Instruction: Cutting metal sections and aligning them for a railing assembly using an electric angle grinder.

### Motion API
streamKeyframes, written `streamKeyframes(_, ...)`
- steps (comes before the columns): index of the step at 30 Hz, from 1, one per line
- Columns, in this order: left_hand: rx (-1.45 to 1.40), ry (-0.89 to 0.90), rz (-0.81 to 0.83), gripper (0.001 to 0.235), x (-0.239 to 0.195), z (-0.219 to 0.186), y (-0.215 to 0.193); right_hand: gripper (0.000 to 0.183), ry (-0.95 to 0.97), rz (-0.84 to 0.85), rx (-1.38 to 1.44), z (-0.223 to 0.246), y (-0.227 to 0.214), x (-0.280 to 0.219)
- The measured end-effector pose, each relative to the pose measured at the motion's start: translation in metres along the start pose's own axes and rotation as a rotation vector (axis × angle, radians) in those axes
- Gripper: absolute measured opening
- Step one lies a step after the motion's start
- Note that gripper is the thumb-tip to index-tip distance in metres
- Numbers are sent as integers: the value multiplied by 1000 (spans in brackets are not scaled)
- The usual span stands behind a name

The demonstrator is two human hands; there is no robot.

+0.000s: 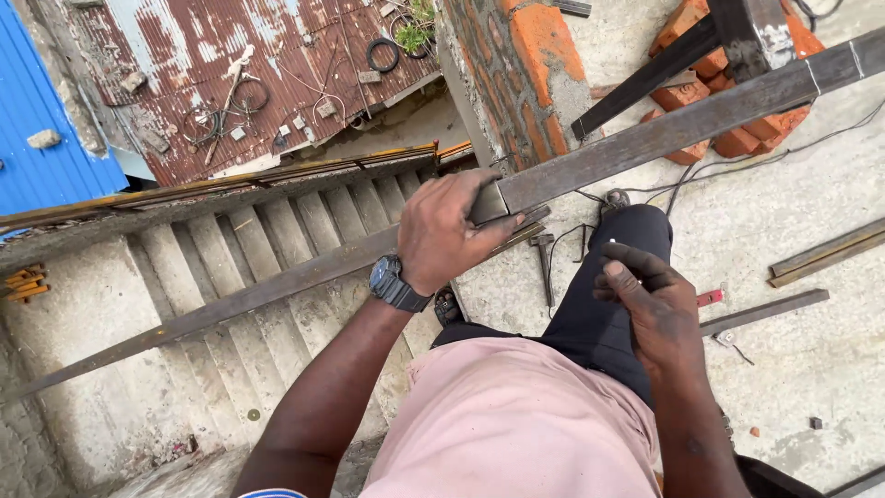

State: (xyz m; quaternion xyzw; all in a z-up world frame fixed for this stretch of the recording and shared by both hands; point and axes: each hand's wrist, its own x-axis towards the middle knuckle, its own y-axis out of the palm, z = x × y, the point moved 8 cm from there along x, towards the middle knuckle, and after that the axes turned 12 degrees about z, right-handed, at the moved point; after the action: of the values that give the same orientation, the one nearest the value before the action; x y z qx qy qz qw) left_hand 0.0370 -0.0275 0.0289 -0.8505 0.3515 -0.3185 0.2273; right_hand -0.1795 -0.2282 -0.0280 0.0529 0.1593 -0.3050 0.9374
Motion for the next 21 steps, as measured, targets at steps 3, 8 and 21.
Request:
streamKeyframes(3, 12, -38, -15, 51, -4, 1, -1, 41, 33, 99, 10, -9, 45, -1)
streamKeyframes(8, -15, -33, -13, 52, -12, 6, -1, 56, -109, 264, 317, 2, 115, 33)
streamKeyframes(21, 0, -76, 31, 49, -9, 1, -1, 59, -306, 474, 707, -24, 141, 74)
